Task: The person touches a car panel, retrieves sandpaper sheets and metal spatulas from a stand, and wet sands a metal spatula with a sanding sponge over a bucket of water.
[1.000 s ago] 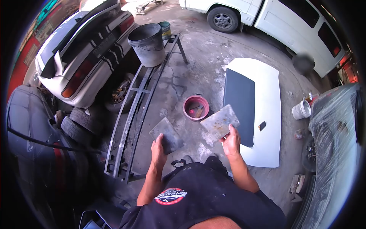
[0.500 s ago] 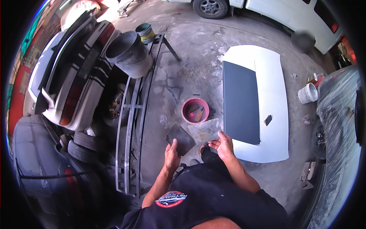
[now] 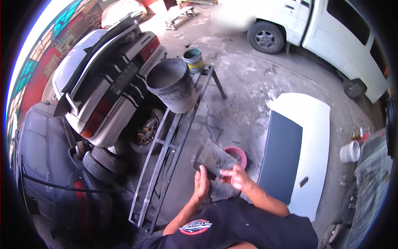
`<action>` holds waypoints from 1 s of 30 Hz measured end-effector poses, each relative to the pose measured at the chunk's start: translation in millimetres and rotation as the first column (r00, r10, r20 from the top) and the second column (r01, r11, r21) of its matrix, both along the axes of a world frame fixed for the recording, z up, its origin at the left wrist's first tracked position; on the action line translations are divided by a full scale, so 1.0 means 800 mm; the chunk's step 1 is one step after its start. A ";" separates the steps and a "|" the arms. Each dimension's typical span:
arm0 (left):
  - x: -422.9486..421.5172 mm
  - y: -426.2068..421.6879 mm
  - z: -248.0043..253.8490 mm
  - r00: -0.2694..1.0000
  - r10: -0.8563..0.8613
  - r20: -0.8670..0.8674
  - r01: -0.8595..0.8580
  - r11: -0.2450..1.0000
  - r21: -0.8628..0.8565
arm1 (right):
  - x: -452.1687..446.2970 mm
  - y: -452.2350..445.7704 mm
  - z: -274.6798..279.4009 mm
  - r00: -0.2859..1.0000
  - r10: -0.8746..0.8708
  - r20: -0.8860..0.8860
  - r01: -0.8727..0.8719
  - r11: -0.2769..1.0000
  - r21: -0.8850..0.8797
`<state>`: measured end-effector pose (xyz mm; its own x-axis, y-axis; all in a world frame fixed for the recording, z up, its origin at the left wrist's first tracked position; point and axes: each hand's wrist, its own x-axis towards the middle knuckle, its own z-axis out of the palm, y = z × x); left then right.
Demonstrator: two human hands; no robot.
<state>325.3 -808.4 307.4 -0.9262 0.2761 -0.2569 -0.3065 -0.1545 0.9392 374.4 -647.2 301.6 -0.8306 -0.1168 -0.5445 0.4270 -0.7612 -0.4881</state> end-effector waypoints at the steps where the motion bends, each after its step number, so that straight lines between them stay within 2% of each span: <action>1: -0.014 0.002 0.011 0.999 -0.051 0.002 0.051 0.997 -0.051 | -0.009 -0.007 -0.005 0.999 -0.013 0.049 0.013 1.000 0.001; 2: -0.029 0.002 0.022 0.994 -0.105 0.007 0.105 0.989 -0.104 | -0.018 -0.011 -0.016 0.999 -0.008 0.035 0.009 1.000 -0.028; 4: -0.070 0.002 -0.012 0.972 -0.235 0.007 0.234 0.964 -0.125 | -0.042 -0.014 0.001 0.998 -0.011 0.057 0.012 1.000 -0.021; 5: -0.091 -0.006 -0.021 0.938 -0.345 0.047 0.347 0.921 -0.174 | -0.053 -0.013 -0.012 0.999 -0.012 0.049 0.013 1.000 -0.011; 6: -0.107 0.004 0.005 0.941 -0.336 -0.039 0.331 0.939 -0.092 | -0.058 -0.009 -0.029 0.998 -0.024 0.063 0.023 1.000 0.016; 8: -0.148 0.004 -0.013 0.871 -0.475 -0.125 0.453 0.876 -0.167 | -0.077 -0.007 -0.036 0.994 -0.056 0.098 0.046 0.994 0.096; 9: -0.171 0.003 -0.022 0.826 -0.557 -0.086 0.531 0.820 -0.215 | -0.079 -0.005 -0.054 0.994 -0.035 0.108 0.024 0.994 0.102; 10: -0.184 0.010 -0.020 0.844 -0.526 -0.106 0.527 0.850 -0.018 | -0.093 0.000 -0.056 0.993 -0.010 0.121 -0.002 0.995 0.101; 12: -0.215 0.014 -0.032 0.814 -0.577 -0.073 0.569 0.816 -0.100 | -0.117 0.005 -0.040 0.989 -0.030 0.144 0.009 0.990 0.138; 13: -0.227 0.016 -0.028 0.810 -0.579 -0.097 0.578 0.815 -0.039 | -0.121 -0.001 -0.032 0.982 -0.068 0.175 0.041 0.987 0.154; 14: -0.240 0.016 -0.044 0.770 -0.631 -0.102 0.623 0.776 -0.099 | -0.122 -0.004 -0.038 0.979 -0.075 0.189 0.048 0.988 0.147; 16: -0.259 0.020 -0.020 0.790 -0.602 -0.118 0.603 0.797 -0.030 | -0.122 -0.002 -0.048 0.933 -0.218 0.285 0.112 0.931 0.348; 17: -0.271 0.021 -0.028 0.785 -0.608 -0.117 0.609 0.792 -0.027 | -0.123 -0.001 -0.042 0.916 -0.257 0.306 0.130 0.916 0.380; 19: -0.287 0.020 -0.045 0.685 -0.725 0.078 0.724 0.689 0.046 | -0.130 -0.005 -0.030 0.884 -0.327 0.333 0.162 0.884 0.438; 20: -0.290 0.021 -0.052 0.682 -0.726 0.085 0.725 0.687 0.049 | -0.132 -0.006 -0.027 0.851 -0.388 0.355 0.183 0.851 0.492; 22: -0.295 0.021 -0.048 0.589 -0.804 0.081 0.789 0.594 0.156 | -0.130 -0.003 -0.026 0.869 -0.384 0.314 0.196 0.847 0.494; 24: -0.298 0.026 -0.054 0.572 -0.816 0.080 0.803 0.577 0.152 | -0.126 -0.002 -0.035 0.879 -0.388 0.276 0.214 0.840 0.499; 27: -0.309 0.034 -0.048 0.360 -0.896 0.262 0.917 0.391 0.077 | -0.112 -0.008 -0.051 0.924 -0.306 0.229 0.146 0.836 0.530; 28: -0.311 0.034 -0.042 0.358 -0.897 0.259 0.917 0.391 0.085 | -0.113 -0.012 -0.054 0.920 -0.313 0.237 0.163 0.854 0.494; 30: -0.320 0.037 -0.030 0.481 -0.857 0.187 0.846 0.509 0.160 | -0.133 -0.012 -0.054 0.922 -0.307 0.237 0.170 0.869 0.465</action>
<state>69.4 -779.1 283.1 -0.1522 0.9134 -0.3776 -0.4959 0.2599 0.8286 268.2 -657.1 258.7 -0.5957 0.3651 -0.7154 0.4339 -0.6033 -0.6691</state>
